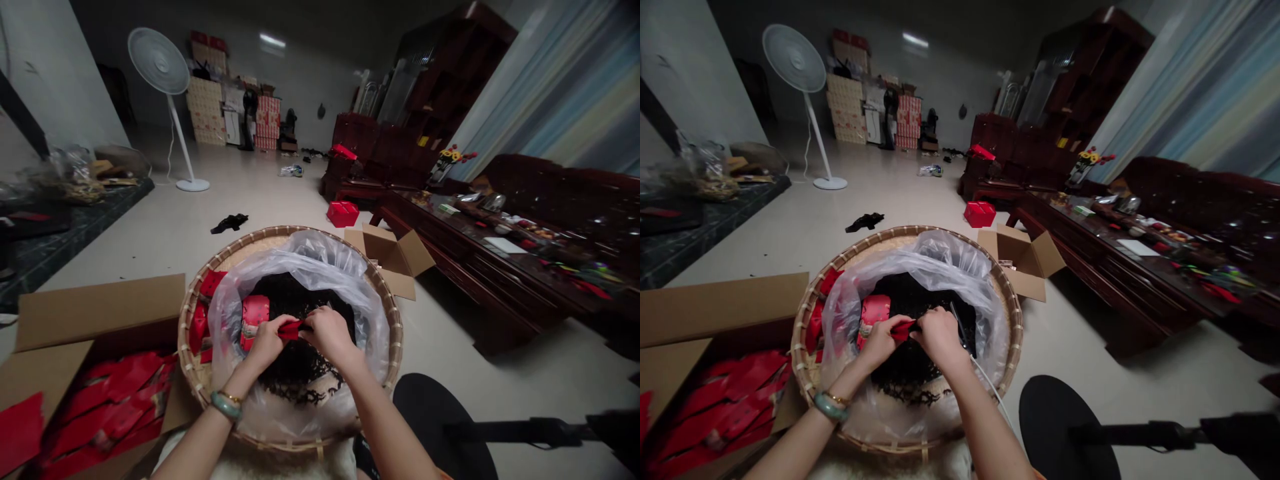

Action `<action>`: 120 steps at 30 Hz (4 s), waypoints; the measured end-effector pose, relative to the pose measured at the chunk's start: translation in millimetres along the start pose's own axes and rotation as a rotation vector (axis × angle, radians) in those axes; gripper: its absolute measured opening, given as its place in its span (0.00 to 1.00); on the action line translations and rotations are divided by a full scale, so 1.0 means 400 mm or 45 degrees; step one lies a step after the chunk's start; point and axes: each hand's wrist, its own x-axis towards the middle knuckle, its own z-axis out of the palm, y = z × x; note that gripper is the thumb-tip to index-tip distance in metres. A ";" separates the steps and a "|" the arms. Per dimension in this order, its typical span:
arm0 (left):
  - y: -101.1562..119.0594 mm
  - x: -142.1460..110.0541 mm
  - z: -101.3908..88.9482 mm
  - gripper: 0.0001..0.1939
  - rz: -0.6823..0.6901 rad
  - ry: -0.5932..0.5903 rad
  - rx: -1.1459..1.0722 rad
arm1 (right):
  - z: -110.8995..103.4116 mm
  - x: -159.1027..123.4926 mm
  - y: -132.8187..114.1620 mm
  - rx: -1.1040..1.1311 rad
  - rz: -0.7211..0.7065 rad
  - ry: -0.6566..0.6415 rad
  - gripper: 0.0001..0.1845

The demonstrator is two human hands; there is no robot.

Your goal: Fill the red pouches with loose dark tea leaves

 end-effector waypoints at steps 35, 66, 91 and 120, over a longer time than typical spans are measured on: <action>0.002 -0.005 0.002 0.14 -0.036 -0.022 -0.124 | 0.011 -0.029 -0.001 0.319 -0.224 0.072 0.04; 0.023 -0.006 0.012 0.24 -0.779 -0.229 -1.220 | 0.161 0.006 0.131 0.727 0.464 0.241 0.15; 0.037 -0.007 0.024 0.25 -0.716 -0.374 -1.028 | 0.033 -0.005 0.159 1.161 0.245 -0.393 0.30; 0.049 0.022 0.013 0.17 -0.663 -0.091 -1.269 | 0.094 0.026 0.151 1.022 0.257 -0.317 0.19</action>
